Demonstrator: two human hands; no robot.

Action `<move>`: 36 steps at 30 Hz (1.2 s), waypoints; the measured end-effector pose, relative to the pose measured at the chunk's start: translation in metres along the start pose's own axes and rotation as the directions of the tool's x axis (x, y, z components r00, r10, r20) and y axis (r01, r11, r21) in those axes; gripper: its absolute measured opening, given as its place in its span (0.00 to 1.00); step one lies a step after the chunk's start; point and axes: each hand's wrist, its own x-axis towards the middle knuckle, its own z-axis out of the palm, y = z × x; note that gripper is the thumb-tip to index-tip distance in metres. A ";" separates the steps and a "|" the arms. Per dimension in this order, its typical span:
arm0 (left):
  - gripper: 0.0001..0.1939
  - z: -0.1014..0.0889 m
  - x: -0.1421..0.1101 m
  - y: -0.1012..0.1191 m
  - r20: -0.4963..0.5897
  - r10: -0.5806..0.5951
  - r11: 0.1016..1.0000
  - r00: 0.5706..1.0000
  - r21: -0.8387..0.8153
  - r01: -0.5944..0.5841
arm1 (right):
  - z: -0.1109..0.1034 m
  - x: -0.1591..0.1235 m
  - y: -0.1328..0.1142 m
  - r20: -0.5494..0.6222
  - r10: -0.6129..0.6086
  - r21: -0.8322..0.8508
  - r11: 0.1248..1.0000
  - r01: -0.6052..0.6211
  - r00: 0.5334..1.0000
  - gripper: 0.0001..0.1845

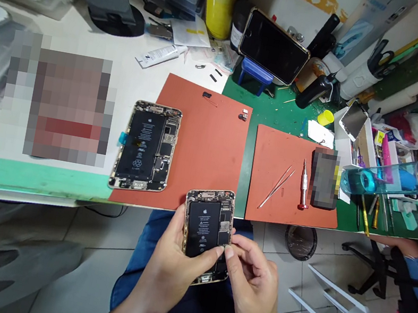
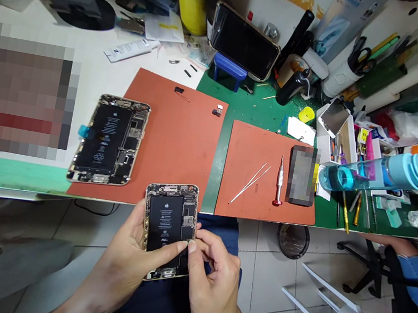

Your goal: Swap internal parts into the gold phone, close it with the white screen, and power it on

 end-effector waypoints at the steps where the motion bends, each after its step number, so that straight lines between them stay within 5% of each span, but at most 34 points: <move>1: 0.33 0.000 0.000 0.000 0.001 0.002 1.000 1.000 -0.006 -0.002 | 0.000 0.000 -0.001 0.009 -0.002 0.001 1.000 0.002 1.000 0.12; 36: 0.28 0.003 0.000 -0.002 -0.004 0.036 0.999 0.999 0.038 -0.036 | 0.000 0.002 0.001 0.001 0.034 0.085 0.996 -0.034 0.999 0.11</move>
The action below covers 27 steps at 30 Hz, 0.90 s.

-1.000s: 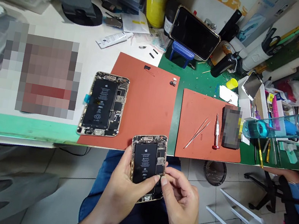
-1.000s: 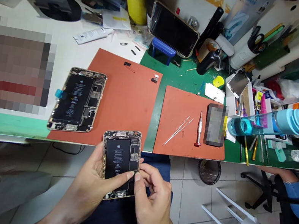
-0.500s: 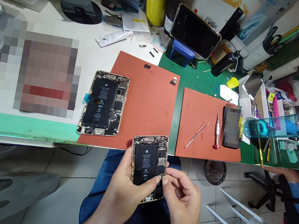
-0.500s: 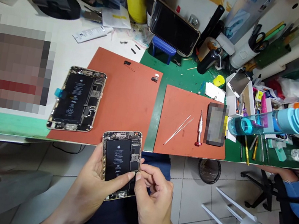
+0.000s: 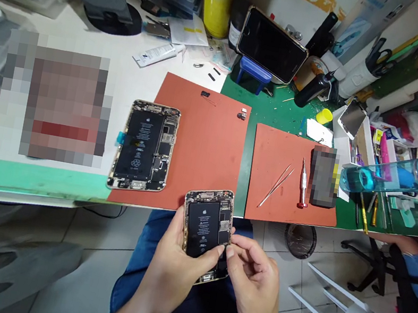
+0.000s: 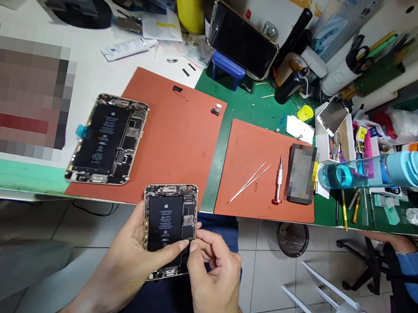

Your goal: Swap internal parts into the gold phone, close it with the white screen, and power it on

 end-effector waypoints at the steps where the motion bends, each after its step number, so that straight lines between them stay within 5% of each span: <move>1: 0.28 0.000 0.000 0.000 -0.003 0.001 1.000 1.000 0.002 -0.001 | 0.001 0.000 0.001 -0.006 -0.001 0.000 1.000 0.001 1.000 0.11; 27: 0.39 -0.004 0.002 -0.001 0.046 -0.055 0.994 0.997 -0.094 0.059 | -0.009 -0.001 0.002 0.002 0.027 -0.107 0.994 -0.027 1.000 0.14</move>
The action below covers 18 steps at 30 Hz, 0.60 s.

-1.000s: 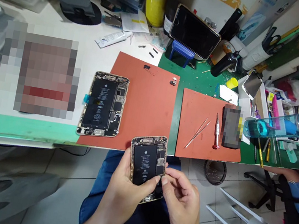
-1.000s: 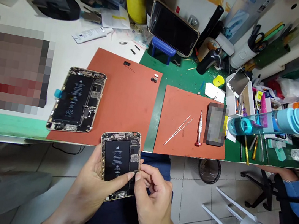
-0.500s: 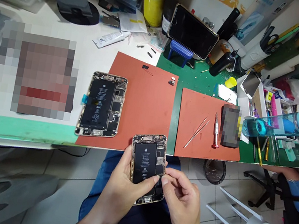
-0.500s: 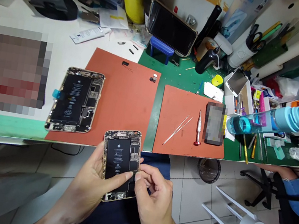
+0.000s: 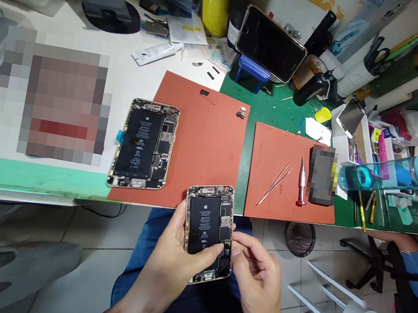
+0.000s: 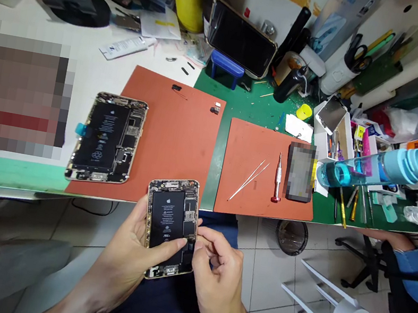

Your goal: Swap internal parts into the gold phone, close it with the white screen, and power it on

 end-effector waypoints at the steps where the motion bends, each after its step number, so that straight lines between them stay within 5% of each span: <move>1: 0.39 0.000 0.000 0.001 -0.001 -0.002 1.000 1.000 -0.005 0.002 | -0.001 0.000 0.001 0.000 0.011 -0.005 1.000 -0.011 1.000 0.13; 11: 0.40 0.002 -0.003 0.005 -0.029 -0.026 0.999 0.999 -0.027 0.025 | 0.006 -0.005 -0.007 0.016 -0.034 0.205 0.978 0.030 0.999 0.15; 18: 0.37 0.004 -0.002 0.002 -0.009 0.029 1.000 1.000 0.008 -0.028 | 0.006 -0.001 -0.006 -0.126 -0.034 0.084 0.995 0.045 0.991 0.07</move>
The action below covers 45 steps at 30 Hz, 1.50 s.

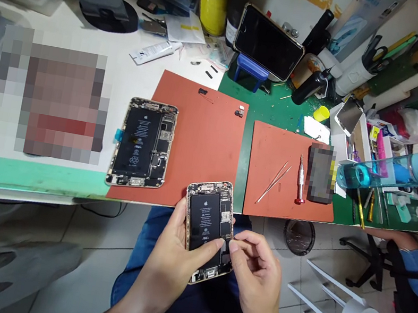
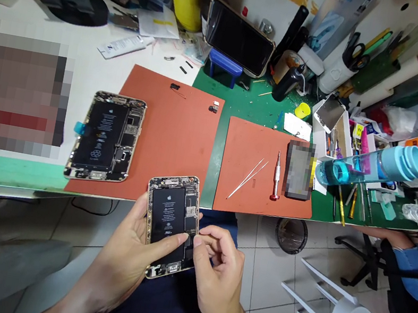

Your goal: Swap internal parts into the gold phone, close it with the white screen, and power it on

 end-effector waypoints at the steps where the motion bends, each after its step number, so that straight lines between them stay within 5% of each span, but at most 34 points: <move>1: 0.36 0.000 0.000 0.000 0.004 0.004 1.000 1.000 0.002 -0.004 | 0.000 0.001 -0.001 0.000 0.001 -0.005 1.000 -0.001 1.000 0.07; 15: 0.39 0.004 0.000 0.013 0.003 -0.049 0.999 0.999 -0.013 0.049 | -0.006 0.008 -0.002 0.040 -0.068 -0.115 0.991 0.072 0.997 0.09; 37: 0.39 0.008 0.002 0.017 -0.017 -0.060 0.998 0.998 -0.034 0.060 | -0.008 0.011 0.002 0.081 0.092 0.060 0.993 -0.097 0.992 0.11; 41: 0.37 0.006 0.002 0.015 -0.010 -0.024 1.000 1.000 -0.018 0.024 | -0.009 0.011 0.001 0.055 0.011 -0.008 1.000 -0.011 0.998 0.08; 45: 0.35 0.004 -0.003 0.005 -0.023 0.076 0.997 0.997 0.021 -0.076 | -0.009 0.006 0.001 0.029 -0.245 -0.105 0.963 0.247 0.969 0.07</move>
